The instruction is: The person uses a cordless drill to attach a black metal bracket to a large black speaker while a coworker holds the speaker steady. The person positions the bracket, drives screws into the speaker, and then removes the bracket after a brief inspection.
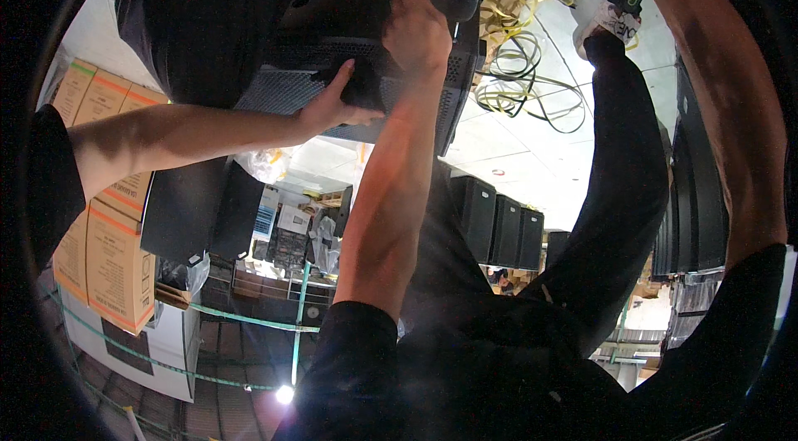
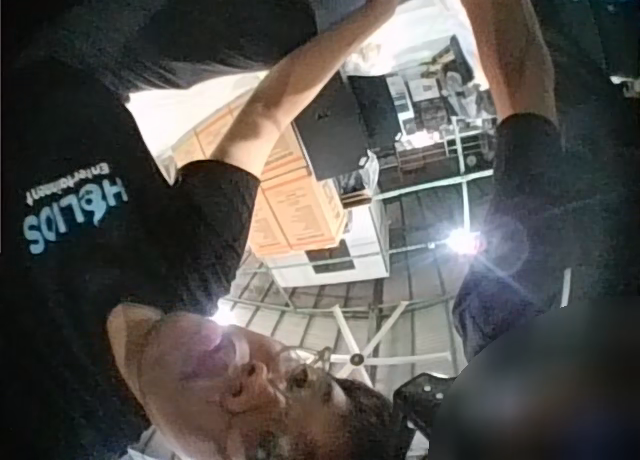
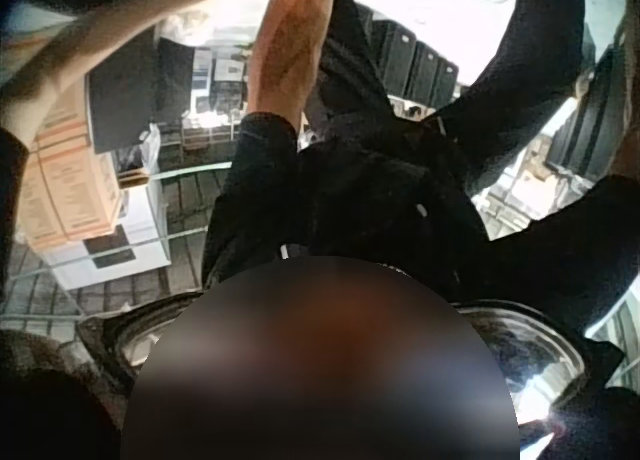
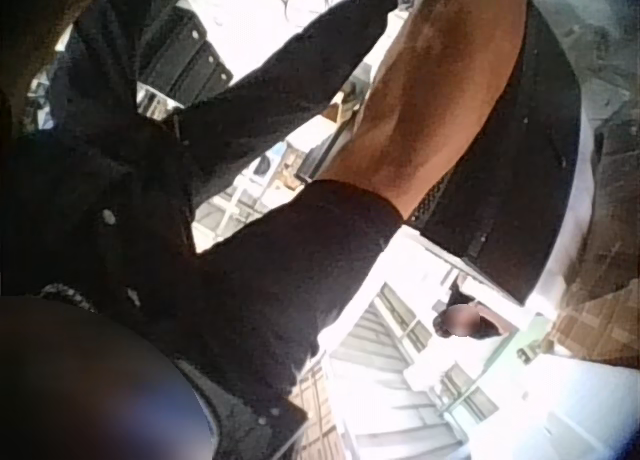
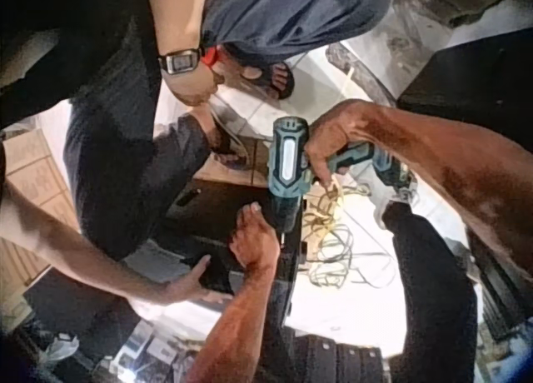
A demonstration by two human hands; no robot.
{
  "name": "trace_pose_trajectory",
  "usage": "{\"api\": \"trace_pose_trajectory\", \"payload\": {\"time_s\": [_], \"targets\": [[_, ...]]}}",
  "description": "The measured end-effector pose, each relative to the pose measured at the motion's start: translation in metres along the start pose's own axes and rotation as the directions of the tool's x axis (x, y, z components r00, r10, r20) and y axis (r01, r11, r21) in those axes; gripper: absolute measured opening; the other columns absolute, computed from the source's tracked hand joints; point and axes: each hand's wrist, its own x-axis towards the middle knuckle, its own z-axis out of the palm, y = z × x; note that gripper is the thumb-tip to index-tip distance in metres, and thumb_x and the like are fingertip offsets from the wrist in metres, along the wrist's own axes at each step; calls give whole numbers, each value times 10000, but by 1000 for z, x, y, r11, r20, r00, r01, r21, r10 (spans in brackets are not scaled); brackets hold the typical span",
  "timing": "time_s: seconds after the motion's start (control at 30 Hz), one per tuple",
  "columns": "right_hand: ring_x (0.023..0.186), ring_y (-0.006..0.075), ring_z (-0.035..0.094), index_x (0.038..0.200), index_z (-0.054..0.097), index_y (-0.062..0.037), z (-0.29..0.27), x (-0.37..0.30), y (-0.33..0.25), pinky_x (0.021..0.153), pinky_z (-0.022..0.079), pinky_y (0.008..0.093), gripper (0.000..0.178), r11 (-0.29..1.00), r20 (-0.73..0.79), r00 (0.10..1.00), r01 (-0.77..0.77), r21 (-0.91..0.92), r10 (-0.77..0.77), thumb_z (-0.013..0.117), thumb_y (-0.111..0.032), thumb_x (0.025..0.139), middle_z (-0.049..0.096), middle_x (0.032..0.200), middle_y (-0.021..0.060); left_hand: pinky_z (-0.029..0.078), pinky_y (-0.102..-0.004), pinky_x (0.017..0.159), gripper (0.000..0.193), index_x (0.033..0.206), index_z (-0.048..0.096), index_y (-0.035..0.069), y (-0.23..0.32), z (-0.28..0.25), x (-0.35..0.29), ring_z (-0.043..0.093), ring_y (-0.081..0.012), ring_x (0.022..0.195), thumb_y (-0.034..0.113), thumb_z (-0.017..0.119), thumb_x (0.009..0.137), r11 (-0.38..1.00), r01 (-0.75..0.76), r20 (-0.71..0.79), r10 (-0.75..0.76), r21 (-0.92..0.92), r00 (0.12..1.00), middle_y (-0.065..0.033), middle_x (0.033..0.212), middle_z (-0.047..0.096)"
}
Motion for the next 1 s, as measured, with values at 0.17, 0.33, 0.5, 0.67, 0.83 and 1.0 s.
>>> {"api": "trace_pose_trajectory", "payload": {"time_s": [0.17, 0.33, 0.5, 0.67, 0.83, 1.0], "targets": [[876, 261, 607, 987, 751, -16, -2, 2, 1, 716, 463, 402, 304, 1000, 19, 1000, 15, -5, -15, 802, -192, 745, 655, 1083, 160, 523, -511, 725, 343, 1045, 622, 114, -4, 4, -1, 672, -383, 869, 328, 354, 1051, 995, -95, -85, 93, -22, 992, -135, 1026, 672], [893, 266, 609, 1006, 749, -18, -2, 5, 3, 732, 466, 406, 315, 999, 47, 998, 36, -15, -35, 801, -201, 754, 649, 1118, 164, 546, -491, 671, 261, 989, 577, 65, -5, 5, -2, 667, -391, 775, 264, 412, 1028, 990, -139, -137, 142, 31, 980, -157, 939, 642], [910, 270, 612, 1025, 747, -21, -4, 11, 5, 748, 468, 410, 327, 998, 86, 994, 63, -15, -61, 800, -209, 763, 642, 1152, 168, 549, -487, 684, 271, 998, 585, 60, -3, 3, -1, 669, -398, 793, 261, 406, 1030, 992, -119, -115, 123, 47, 986, -163, 955, 646], [927, 275, 614, 1044, 744, -23, -9, 19, 8, 764, 471, 414, 338, 996, 133, 987, 89, -18, -86, 798, -218, 773, 636, 1187, 172, 529, -516, 743, 342, 1069, 611, 81, -3, 4, 0, 669, -390, 896, 325, 372, 1048, 997, -53, -57, 51, -47, 997, -158, 1032, 660], [945, 280, 617, 1063, 742, -25, -12, 32, 12, 780, 473, 418, 350, 991, 199, 972, 131, -18, -125, 797, -226, 782, 629, 1222, 176, 550, -490, 703, 313, 1029, 603, 60, -10, 7, 1, 678, -383, 848, 285, 386, 1041, 992, -125, -118, 125, 10, 985, -161, 1004, 650], [962, 285, 619, 1082, 740, -28, -27, 55, 46, 796, 476, 422, 361, 804, 395, 703, 549, 227, -592, 796, -235, 791, 623, 1256, 180, 560, -477, 669, 289, 1004, 601, 56, 1, 3, -2, 679, -375, 817, 262, 401, 1035, 991, -128, -119, 131, 29, 984, -158, 988, 643]]}}
